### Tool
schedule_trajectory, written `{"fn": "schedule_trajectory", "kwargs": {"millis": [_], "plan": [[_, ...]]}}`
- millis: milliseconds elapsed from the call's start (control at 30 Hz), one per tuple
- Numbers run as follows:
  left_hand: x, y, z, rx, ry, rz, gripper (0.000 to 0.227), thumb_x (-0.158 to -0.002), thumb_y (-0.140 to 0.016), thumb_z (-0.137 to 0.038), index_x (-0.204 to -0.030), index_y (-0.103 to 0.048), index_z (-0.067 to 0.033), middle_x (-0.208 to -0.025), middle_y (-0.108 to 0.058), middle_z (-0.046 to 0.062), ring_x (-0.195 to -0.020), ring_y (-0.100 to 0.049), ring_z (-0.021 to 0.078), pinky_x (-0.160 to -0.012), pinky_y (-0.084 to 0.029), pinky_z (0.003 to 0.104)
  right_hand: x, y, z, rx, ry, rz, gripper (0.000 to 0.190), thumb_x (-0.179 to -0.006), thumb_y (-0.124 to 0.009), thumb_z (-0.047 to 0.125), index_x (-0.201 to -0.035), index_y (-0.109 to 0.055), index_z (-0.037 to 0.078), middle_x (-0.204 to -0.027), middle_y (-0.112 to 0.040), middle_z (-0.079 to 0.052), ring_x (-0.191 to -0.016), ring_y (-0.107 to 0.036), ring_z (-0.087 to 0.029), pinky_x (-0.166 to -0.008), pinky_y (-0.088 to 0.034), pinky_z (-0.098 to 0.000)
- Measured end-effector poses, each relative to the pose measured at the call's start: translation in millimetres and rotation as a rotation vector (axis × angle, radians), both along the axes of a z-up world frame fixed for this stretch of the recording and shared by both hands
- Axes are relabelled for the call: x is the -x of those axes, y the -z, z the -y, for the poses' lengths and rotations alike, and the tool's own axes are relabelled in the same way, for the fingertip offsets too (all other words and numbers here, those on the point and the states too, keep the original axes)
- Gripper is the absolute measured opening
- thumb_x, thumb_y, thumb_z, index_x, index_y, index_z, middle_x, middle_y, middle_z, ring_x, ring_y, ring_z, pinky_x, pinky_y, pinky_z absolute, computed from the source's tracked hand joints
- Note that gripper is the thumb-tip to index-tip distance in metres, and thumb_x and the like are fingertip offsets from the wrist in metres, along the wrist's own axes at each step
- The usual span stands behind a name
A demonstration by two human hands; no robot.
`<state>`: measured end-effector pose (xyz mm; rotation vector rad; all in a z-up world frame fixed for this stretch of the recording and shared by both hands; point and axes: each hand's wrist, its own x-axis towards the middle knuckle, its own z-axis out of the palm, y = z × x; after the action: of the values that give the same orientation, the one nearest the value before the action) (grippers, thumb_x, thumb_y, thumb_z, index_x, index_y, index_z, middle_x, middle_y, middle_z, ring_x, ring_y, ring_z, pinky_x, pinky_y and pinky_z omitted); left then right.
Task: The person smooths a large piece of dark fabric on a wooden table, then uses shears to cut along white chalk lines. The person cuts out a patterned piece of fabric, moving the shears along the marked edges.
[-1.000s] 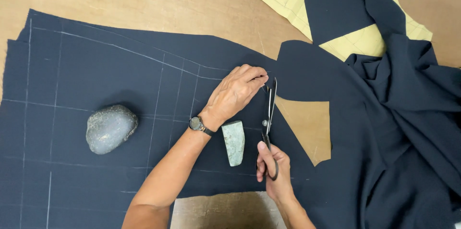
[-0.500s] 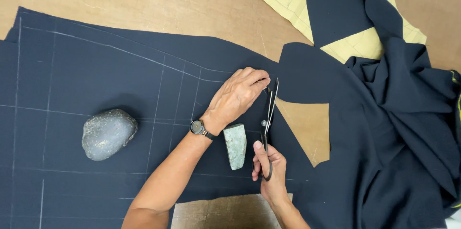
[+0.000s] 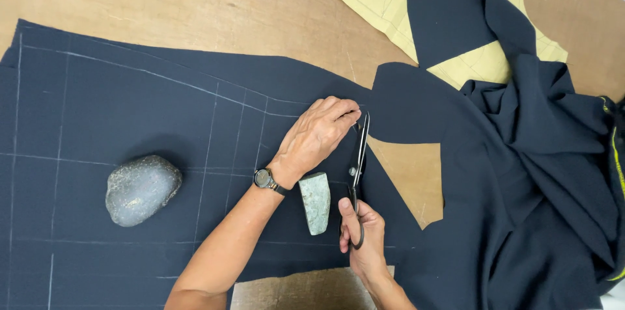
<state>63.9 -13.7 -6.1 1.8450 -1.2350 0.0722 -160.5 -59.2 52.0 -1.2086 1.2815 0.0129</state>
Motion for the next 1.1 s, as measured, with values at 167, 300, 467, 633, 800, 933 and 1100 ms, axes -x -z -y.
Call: {"fn": "schedule_trajectory", "kwargs": {"millis": [167,300,467,633,800,933,1100], "plan": [[-1.3,-4.0,-1.1,-0.03,0.014,-0.016,0.02,-0.105,-0.07,0.001,-0.124,-0.072,-0.0013,-0.126,-0.068,0.009,-0.099,-0.063,0.0262,-0.084,-0.054,0.039,-2.6,-4.2,5.2,-0.036,-0.001,0.088,0.049,-0.099,-0.073,0.038,-0.065,-0.056,0.007,-0.046,-0.043,-0.004,-0.037,-0.042,-0.014,-0.033,-0.036,-0.0307],[-0.4,-1.5,-0.5,-0.037,0.021,-0.022,0.023,-0.105,-0.069,0.001,-0.127,-0.072,-0.0038,-0.125,-0.067,0.009,-0.101,-0.063,0.0261,-0.086,-0.054,0.04,-12.5,-7.0,9.6,-0.035,-0.007,0.044,0.049,-0.098,-0.074,0.039,-0.065,-0.055,0.007,-0.046,-0.042,-0.005,-0.038,-0.039,-0.014,-0.034,-0.035,-0.0306],[-0.2,-1.3,-1.7,-0.051,0.024,-0.033,0.028,-0.105,-0.068,0.002,-0.132,-0.07,-0.0041,-0.127,-0.067,0.009,-0.105,-0.064,0.0265,-0.088,-0.055,0.04,-14.1,-1.7,12.7,-0.014,-0.035,0.061,0.049,-0.099,-0.075,0.038,-0.064,-0.056,0.009,-0.046,-0.042,-0.004,-0.04,-0.04,-0.014,-0.035,-0.037,-0.0305],[-1.4,-3.6,-1.5,-0.04,0.024,-0.028,0.029,-0.104,-0.069,0.004,-0.132,-0.07,-0.003,-0.127,-0.067,0.01,-0.104,-0.064,0.0269,-0.088,-0.055,0.04,-14.2,-0.6,12.3,-0.019,-0.022,0.103,0.05,-0.1,-0.073,0.04,-0.065,-0.057,0.008,-0.047,-0.043,-0.004,-0.039,-0.04,-0.013,-0.034,-0.037,-0.0296],[-0.6,-2.7,-1.2,-0.05,0.021,-0.021,0.031,-0.102,-0.071,0.004,-0.133,-0.07,-0.0037,-0.128,-0.068,0.01,-0.105,-0.064,0.0269,-0.087,-0.055,0.04,-14.3,0.5,14.9,-0.019,-0.027,0.128,0.05,-0.101,-0.072,0.039,-0.064,-0.057,0.008,-0.047,-0.045,-0.004,-0.038,-0.039,-0.013,-0.033,-0.036,-0.029],[-1.1,-4.5,-2.0,-0.04,0.019,-0.026,0.031,-0.103,-0.071,0.005,-0.132,-0.069,-0.0028,-0.127,-0.067,0.01,-0.104,-0.064,0.027,-0.087,-0.055,0.04,-14.6,3.5,15.0,-0.018,-0.007,0.084,0.049,-0.098,-0.075,0.038,-0.064,-0.056,0.008,-0.045,-0.043,-0.004,-0.038,-0.039,-0.013,-0.032,-0.035,-0.0288],[-2.4,-6.5,-2.5,-0.035,0.028,-0.027,0.029,-0.104,-0.071,0.003,-0.133,-0.069,-0.0018,-0.127,-0.067,0.011,-0.106,-0.065,0.0277,-0.087,-0.055,0.041,-16.1,3.3,15.6,0.0,-0.029,0.062,0.052,-0.097,-0.079,0.03,-0.061,-0.046,0.012,-0.043,-0.041,-0.004,-0.033,-0.035,-0.013,-0.031,-0.031,-0.029]]}}
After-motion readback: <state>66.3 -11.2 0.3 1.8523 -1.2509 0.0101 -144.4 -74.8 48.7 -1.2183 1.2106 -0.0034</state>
